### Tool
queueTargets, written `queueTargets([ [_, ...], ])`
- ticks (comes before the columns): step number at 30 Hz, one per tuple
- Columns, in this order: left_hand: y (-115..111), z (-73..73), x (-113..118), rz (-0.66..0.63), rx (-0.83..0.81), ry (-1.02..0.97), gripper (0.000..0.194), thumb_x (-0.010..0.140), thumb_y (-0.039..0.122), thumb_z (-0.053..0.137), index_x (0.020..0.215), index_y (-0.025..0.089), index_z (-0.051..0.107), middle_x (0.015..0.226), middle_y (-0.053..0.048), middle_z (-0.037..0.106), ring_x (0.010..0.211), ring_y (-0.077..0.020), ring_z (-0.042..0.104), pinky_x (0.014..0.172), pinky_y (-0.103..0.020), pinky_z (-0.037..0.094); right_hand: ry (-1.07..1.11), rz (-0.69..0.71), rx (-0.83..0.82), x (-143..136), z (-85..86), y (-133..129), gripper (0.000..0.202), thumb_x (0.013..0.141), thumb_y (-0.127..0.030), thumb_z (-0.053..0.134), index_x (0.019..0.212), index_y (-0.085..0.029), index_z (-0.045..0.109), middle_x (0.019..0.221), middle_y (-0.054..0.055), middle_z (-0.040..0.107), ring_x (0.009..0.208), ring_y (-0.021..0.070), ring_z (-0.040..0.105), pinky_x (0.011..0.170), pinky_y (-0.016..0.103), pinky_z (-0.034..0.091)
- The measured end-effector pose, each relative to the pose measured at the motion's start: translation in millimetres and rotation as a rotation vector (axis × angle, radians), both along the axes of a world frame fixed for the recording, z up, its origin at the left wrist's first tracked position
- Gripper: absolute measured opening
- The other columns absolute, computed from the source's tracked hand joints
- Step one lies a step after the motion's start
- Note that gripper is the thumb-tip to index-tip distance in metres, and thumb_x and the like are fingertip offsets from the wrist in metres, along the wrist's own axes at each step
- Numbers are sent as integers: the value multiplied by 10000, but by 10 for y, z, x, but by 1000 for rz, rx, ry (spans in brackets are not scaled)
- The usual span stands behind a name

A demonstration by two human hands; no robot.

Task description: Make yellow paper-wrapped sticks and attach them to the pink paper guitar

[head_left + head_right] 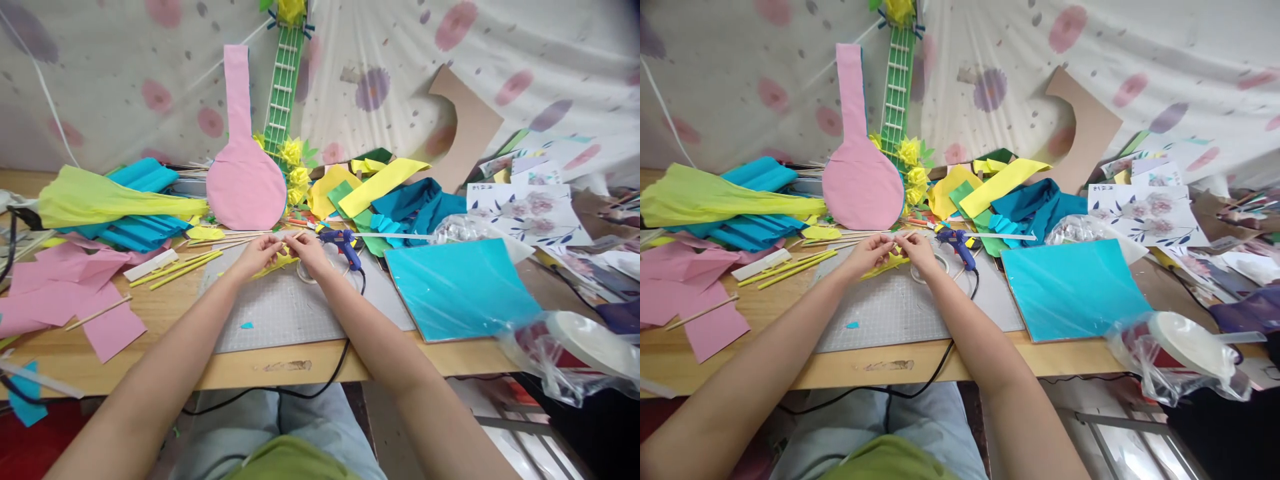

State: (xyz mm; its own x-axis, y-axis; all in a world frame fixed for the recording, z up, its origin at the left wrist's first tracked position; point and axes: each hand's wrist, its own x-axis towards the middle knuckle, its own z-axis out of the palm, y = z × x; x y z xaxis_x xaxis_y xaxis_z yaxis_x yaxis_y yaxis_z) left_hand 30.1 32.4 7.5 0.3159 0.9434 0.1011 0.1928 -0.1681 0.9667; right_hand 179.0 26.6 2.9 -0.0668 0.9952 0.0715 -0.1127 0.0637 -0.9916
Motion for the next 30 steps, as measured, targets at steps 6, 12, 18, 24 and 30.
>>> queueTargets([
  [6, -98, 9, -394, 458, 326, 411, 289, 799, 429, 388, 698, 186, 509, 621, 3, 559, 579, -121, 490, 583, -242, 361, 146, -5, -66, 231, -150, -117, 349, 633, -472, 621, 760, -152, 560, 616, -33, 535, 497, 46, 482, 495, 185, 389],
  [12, -246, 0, -475, 291, 441, 767, 386, 595, 383, 656, 905, 188, 536, 961, -60, 593, 918, -212, 519, 789, -301, 381, 118, -12, -41, 217, -186, -114, 323, 676, -467, 579, 764, -169, 492, 584, -56, 530, 447, 40, 477, 448, 169, 379],
  [18, -277, 52, -494, 546, 294, 758, 215, 813, 306, 392, 846, 198, 575, 877, -64, 627, 851, -209, 557, 702, -289, 383, 132, -54, 37, 160, -61, -205, 301, 657, -399, 613, 822, -183, 484, 657, -38, 544, 534, 62, 513, 465, 182, 411],
  [24, -217, -19, -467, 688, 201, 293, 189, 791, 323, 422, 874, 186, 523, 774, -28, 611, 706, -154, 559, 654, -262, 408, 138, -60, 140, 65, 57, -284, 257, 713, -425, 549, 754, -184, 468, 603, -39, 525, 450, 47, 446, 413, 174, 335],
  [30, -171, -152, -197, 473, -264, -393, 202, 777, 308, 449, 911, 172, 517, 813, -39, 643, 737, -158, 605, 676, -291, 471, -236, 78, 147, -73, -38, -244, 263, 739, -440, 494, 690, -186, 447, 580, -50, 495, 452, 55, 406, 449, 187, 321],
])
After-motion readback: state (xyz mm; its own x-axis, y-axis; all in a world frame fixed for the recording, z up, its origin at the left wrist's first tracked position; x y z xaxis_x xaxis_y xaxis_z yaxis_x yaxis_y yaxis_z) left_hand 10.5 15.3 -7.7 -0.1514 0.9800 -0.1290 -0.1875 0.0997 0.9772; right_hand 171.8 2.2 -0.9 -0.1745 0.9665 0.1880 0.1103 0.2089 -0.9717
